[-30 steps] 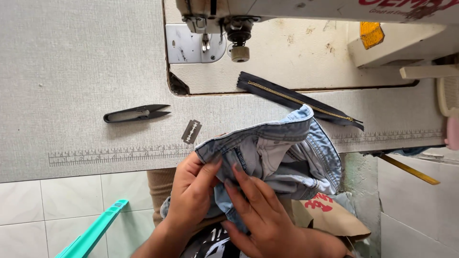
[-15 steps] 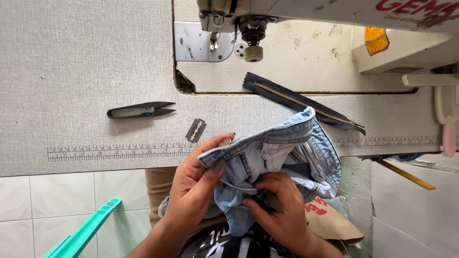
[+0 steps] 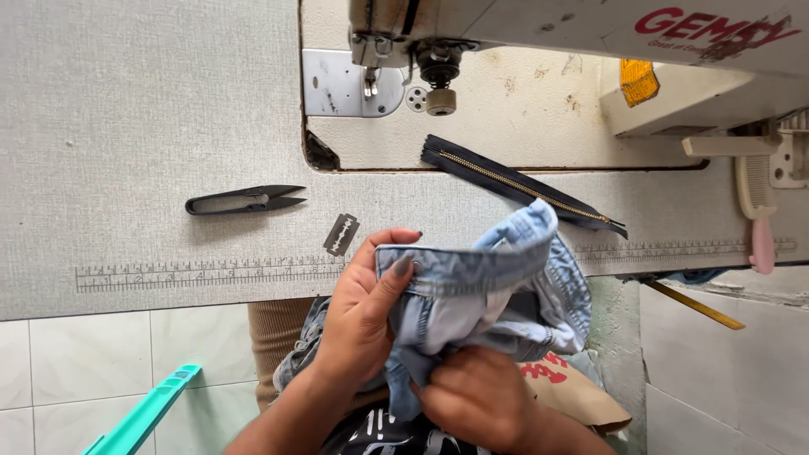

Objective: Trimming loose threads and inspecting the waistband of denim jeans using thread clippers

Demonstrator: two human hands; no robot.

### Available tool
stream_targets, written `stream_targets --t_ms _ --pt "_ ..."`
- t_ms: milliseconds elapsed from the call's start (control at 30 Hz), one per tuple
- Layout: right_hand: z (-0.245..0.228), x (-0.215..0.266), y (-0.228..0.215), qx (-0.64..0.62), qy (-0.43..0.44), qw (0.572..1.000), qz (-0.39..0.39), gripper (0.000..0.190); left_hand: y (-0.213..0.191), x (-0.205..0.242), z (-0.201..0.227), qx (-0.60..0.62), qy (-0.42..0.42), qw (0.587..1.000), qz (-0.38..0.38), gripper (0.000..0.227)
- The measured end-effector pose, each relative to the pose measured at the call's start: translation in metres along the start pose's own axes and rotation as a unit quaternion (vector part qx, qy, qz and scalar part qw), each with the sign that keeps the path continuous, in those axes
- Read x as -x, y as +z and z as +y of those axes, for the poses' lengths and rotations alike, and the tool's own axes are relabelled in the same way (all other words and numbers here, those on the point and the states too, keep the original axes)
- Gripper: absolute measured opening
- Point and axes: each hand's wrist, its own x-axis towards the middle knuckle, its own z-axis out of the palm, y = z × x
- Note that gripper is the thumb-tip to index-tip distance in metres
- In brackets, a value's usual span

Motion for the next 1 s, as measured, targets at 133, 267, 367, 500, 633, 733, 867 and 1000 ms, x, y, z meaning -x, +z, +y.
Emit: stream_targets --t_ms 133,267,367,500,633,733,867,1000 --pt "0.014 0.030 -0.036 0.083 0.184 0.973 0.112 0.045 0.020 0.012 0.032 -0.344 0.050 0.929 -0.129 0.041" --pt "0.026 -0.052 -0.066 -0.195 0.278 0.939 -0.049 0.050 0.031 0.021 0.035 -0.540 0.112 0.799 -0.242 0.045" --pt "0.042 -0.045 -0.057 -0.291 0.286 0.890 -0.202 0.025 0.018 0.008 0.035 -0.611 0.266 0.713 -0.217 0.050" --pt "0.050 -0.021 -0.021 -0.487 0.478 0.729 -0.052 0.033 0.006 -0.006 0.072 -0.711 0.420 0.562 -0.049 0.046" --pt "0.035 -0.019 0.004 -0.548 0.639 0.534 0.082 0.033 -0.034 -0.004 0.103 -0.853 0.308 0.408 0.106 0.042" --pt "0.020 0.003 0.030 -0.567 0.591 0.558 0.135 0.020 -0.064 -0.005 0.105 -0.854 0.355 0.357 0.130 0.036" --pt "0.004 0.011 0.056 -0.594 0.499 0.574 0.261 0.031 -0.067 -0.005 0.104 -0.815 0.436 0.359 0.129 0.019" --pt "-0.008 0.015 0.052 -0.497 0.435 0.660 0.358 0.033 -0.059 0.000 0.103 -0.761 0.471 0.435 0.102 0.023"
